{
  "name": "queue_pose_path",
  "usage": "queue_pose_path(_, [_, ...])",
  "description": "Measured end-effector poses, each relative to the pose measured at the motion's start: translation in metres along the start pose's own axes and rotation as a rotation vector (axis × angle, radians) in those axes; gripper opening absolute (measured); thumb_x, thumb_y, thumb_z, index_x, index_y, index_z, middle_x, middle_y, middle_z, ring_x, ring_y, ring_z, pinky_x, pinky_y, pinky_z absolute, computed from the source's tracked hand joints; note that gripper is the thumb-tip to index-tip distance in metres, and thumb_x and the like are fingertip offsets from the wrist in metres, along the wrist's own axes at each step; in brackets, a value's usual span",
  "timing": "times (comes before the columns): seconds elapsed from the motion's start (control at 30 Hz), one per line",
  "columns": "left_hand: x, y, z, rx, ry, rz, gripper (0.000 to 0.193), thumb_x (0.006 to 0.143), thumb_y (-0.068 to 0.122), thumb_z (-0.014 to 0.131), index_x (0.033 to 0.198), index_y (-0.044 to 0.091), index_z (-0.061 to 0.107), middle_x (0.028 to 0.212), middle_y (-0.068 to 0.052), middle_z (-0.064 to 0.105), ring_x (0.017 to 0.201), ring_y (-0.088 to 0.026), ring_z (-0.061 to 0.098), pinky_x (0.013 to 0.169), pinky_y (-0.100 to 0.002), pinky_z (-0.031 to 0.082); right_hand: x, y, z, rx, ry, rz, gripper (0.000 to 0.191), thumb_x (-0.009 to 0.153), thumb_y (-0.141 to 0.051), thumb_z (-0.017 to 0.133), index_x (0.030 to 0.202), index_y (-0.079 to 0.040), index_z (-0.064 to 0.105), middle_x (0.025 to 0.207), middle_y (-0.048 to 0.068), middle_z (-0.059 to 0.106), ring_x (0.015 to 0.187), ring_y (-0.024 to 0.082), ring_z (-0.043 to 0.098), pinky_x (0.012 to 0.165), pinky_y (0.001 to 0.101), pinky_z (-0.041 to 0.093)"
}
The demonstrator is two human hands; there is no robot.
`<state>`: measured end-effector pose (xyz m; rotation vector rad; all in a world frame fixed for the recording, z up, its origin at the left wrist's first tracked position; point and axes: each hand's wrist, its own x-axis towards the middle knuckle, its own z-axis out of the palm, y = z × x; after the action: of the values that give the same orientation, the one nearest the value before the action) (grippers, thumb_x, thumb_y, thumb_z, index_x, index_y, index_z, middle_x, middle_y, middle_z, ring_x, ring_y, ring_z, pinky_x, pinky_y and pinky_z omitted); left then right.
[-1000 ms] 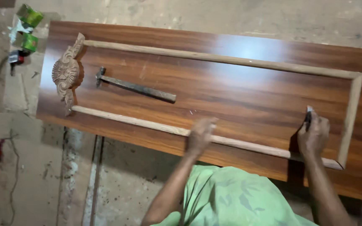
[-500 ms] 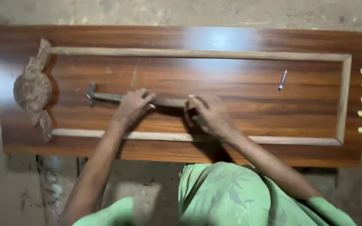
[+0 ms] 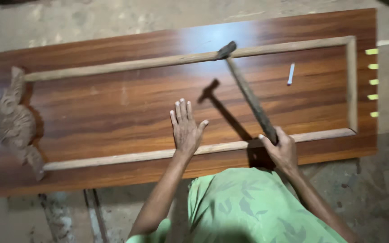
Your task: The person attaches thin wooden strips to a large wooden panel by applying glue and hammering them into position to form a decorative frame.
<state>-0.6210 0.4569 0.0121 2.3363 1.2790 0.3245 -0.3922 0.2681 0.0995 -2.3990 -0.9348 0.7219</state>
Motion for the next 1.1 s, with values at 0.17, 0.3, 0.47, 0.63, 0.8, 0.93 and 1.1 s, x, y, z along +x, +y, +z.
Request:
queue_pose_path(0.17, [0.031, 0.058, 0.041, 0.144, -0.168, 0.250, 0.089, 0.097, 0.055, 0.054, 0.158, -0.002, 0.025, 0.168, -0.022, 0.019, 0.156, -0.039, 0.017, 0.125, -0.054, 0.013, -0.020, 0.034, -0.030, 0.372, 0.220, -0.016, 0.021, 0.091, -0.020, 0.076, 0.099, -0.003, 0.067, 0.074, -0.001, 0.065, 0.068, 0.007, 0.057, 0.061, 0.0299, 0.049])
queue_pose_path(0.3, [0.058, 0.142, 0.067, -0.116, -0.148, 0.366, 0.073, 0.104, 0.038, 0.048, 0.160, -0.004, 0.026, 0.169, -0.024, 0.021, 0.157, -0.039, 0.020, 0.128, -0.052, 0.017, -0.038, 0.074, -0.051, 0.401, 0.327, 0.026, 0.023, 0.088, -0.017, 0.079, 0.100, -0.002, 0.066, 0.071, -0.002, 0.052, 0.067, 0.009, 0.048, 0.060, 0.0289, 0.044])
queue_pose_path(0.47, [0.069, 0.183, 0.056, -0.922, -0.269, -0.431, 0.045, 0.104, 0.018, 0.039, 0.146, 0.002, 0.048, 0.130, -0.033, 0.048, 0.110, -0.047, 0.052, 0.090, -0.056, 0.053, -0.062, 0.145, -0.101, 0.533, 0.323, -0.042, 0.025, 0.086, -0.017, 0.077, 0.100, -0.003, 0.062, 0.078, -0.004, 0.055, 0.070, 0.008, 0.051, 0.063, 0.0263, 0.044])
queue_pose_path(0.63, [0.070, 0.167, 0.037, -0.439, 0.276, 0.138, 0.025, 0.104, 0.008, 0.052, 0.123, 0.001, 0.067, 0.115, -0.017, 0.066, 0.107, -0.035, 0.061, 0.092, -0.044, 0.050, -0.067, 0.197, -0.133, 0.304, 0.409, 0.102, 0.025, 0.088, -0.020, 0.080, 0.098, -0.003, 0.066, 0.071, 0.000, 0.054, 0.064, 0.011, 0.049, 0.061, 0.0301, 0.044])
queue_pose_path(0.8, [0.062, 0.189, 0.057, -0.241, 0.128, 0.234, 0.012, 0.099, 0.013, 0.066, 0.106, 0.005, 0.071, 0.102, -0.015, 0.069, 0.098, -0.035, 0.062, 0.086, -0.045, 0.051, -0.060, 0.216, -0.140, 0.360, 0.360, 0.123, 0.027, 0.090, -0.022, 0.080, 0.099, -0.001, 0.065, 0.070, 0.003, 0.051, 0.065, 0.012, 0.046, 0.059, 0.0317, 0.043])
queue_pose_path(0.93, [0.079, 0.200, 0.076, -0.034, 0.052, 0.318, 0.016, 0.092, 0.017, 0.068, 0.103, 0.007, 0.073, 0.099, -0.013, 0.070, 0.093, -0.034, 0.064, 0.076, -0.047, 0.050, -0.052, 0.220, -0.140, 0.372, 0.337, 0.076, 0.029, 0.088, -0.023, 0.081, 0.099, -0.001, 0.065, 0.067, 0.002, 0.052, 0.063, 0.011, 0.047, 0.058, 0.0315, 0.043])
queue_pose_path(1.1, [0.104, 0.187, 0.085, 0.192, -0.067, 0.605, 0.013, 0.090, 0.011, 0.062, 0.101, 0.007, 0.067, 0.107, -0.013, 0.070, 0.097, -0.031, 0.067, 0.076, -0.046, 0.054, -0.054, 0.216, -0.138, 0.373, 0.328, 0.154, 0.029, 0.087, -0.021, 0.082, 0.099, -0.001, 0.066, 0.070, 0.003, 0.052, 0.065, 0.011, 0.047, 0.059, 0.0313, 0.043])
